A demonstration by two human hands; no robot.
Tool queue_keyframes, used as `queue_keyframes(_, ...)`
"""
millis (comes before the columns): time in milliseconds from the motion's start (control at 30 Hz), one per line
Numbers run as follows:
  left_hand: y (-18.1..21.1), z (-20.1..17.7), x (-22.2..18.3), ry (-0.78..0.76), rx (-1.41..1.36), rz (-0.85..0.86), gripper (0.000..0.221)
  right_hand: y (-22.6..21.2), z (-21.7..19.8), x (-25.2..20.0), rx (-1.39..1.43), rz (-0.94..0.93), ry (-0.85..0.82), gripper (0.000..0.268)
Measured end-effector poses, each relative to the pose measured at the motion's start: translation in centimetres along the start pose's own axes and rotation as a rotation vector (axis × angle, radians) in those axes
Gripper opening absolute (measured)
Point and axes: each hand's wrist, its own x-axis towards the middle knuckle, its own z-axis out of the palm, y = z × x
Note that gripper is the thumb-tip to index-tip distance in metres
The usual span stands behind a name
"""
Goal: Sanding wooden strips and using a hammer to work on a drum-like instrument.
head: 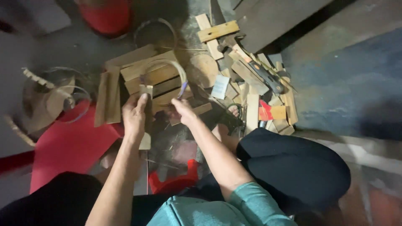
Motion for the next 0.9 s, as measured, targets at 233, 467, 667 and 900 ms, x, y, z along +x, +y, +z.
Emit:
queue_keyframes(233, -4.8, -1.0, 2.8, 0.043, 0.107, 0.134, 0.042, -11.9, -6.4, -5.8, -0.544, -0.074, -0.26, 0.085)
queue_keyframes(467, 2.6, 2.4, 0.1, -0.143, 0.116, -0.071, 0.068, -31.8, -19.9, -11.8, -1.368, -0.037, -0.128, 0.022)
queue_keyframes(667, -3.9, 2.4, 3.6, -0.068, 0.106, -0.093, 0.057, -27.9, -39.5, -1.0, -1.656, -0.434, 0.357, 0.036)
queue_keyframes(900, 3.1, 1.6, -0.5, -0.047, 0.114, -0.153, 0.04, -16.2, -38.7, -1.6, -0.913, -0.222, 0.479, 0.083)
